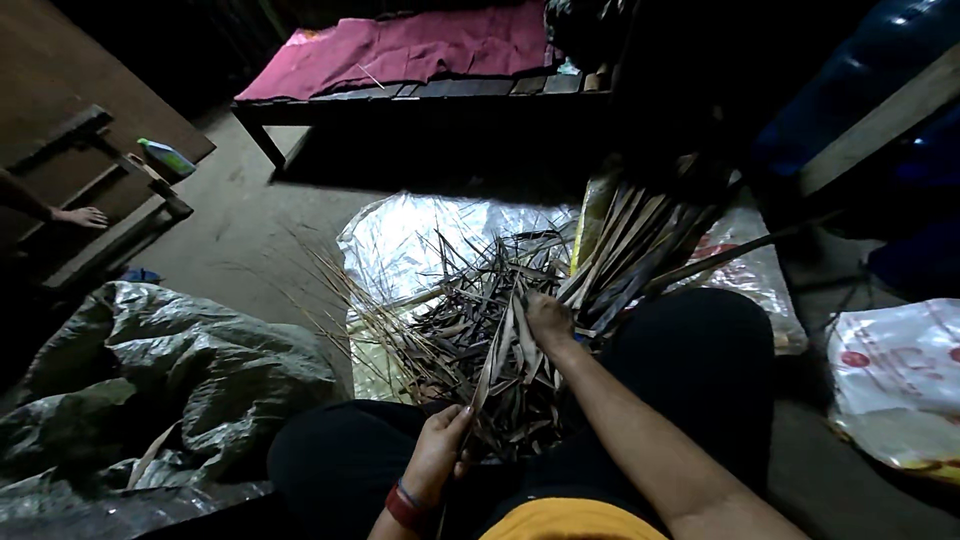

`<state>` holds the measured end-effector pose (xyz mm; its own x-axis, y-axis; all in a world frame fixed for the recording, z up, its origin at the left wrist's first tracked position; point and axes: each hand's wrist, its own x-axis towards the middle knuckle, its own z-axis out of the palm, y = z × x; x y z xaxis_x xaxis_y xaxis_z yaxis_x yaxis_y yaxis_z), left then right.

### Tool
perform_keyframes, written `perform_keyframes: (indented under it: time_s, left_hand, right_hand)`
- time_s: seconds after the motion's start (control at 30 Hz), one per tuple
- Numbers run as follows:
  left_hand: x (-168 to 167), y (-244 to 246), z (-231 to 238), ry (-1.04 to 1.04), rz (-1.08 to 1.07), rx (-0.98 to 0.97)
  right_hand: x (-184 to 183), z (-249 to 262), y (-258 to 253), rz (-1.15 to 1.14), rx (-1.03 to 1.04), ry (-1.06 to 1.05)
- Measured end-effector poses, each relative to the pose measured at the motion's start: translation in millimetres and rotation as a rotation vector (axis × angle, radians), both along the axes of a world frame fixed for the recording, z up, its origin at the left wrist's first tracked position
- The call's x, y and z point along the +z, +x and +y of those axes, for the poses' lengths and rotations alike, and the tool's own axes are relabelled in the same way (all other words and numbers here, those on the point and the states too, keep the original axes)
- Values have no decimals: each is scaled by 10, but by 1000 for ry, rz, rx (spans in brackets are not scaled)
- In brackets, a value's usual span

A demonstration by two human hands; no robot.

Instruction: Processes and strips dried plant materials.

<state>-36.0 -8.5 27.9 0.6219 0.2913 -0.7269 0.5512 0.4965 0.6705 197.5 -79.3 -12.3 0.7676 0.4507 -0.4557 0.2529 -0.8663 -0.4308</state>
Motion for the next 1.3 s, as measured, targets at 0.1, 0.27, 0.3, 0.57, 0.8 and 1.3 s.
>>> perform_keyframes:
  time_s: [0.1, 0.27, 0.3, 0.57, 0.8, 1.3]
  left_hand:
    - [-5, 53, 20, 128, 17, -23]
    - [29, 96, -19, 221, 21, -146]
    - [5, 69, -14, 220, 32, -138]
    - [-191, 380, 107, 376, 49, -39]
    - [-100, 292, 148, 158, 18, -40]
    - [-74, 232, 105, 42, 35, -20]
  right_hand:
    - [-49, -38, 166, 49, -108, -24]
    - [-146, -230, 350, 75, -365, 115]
    - [-113, -267, 430, 96, -379, 81]
    - [167, -91, -285, 706, 47, 357]
    - [92, -106, -221, 690, -177, 652]
    - [13, -19, -413, -22, 260, 129]
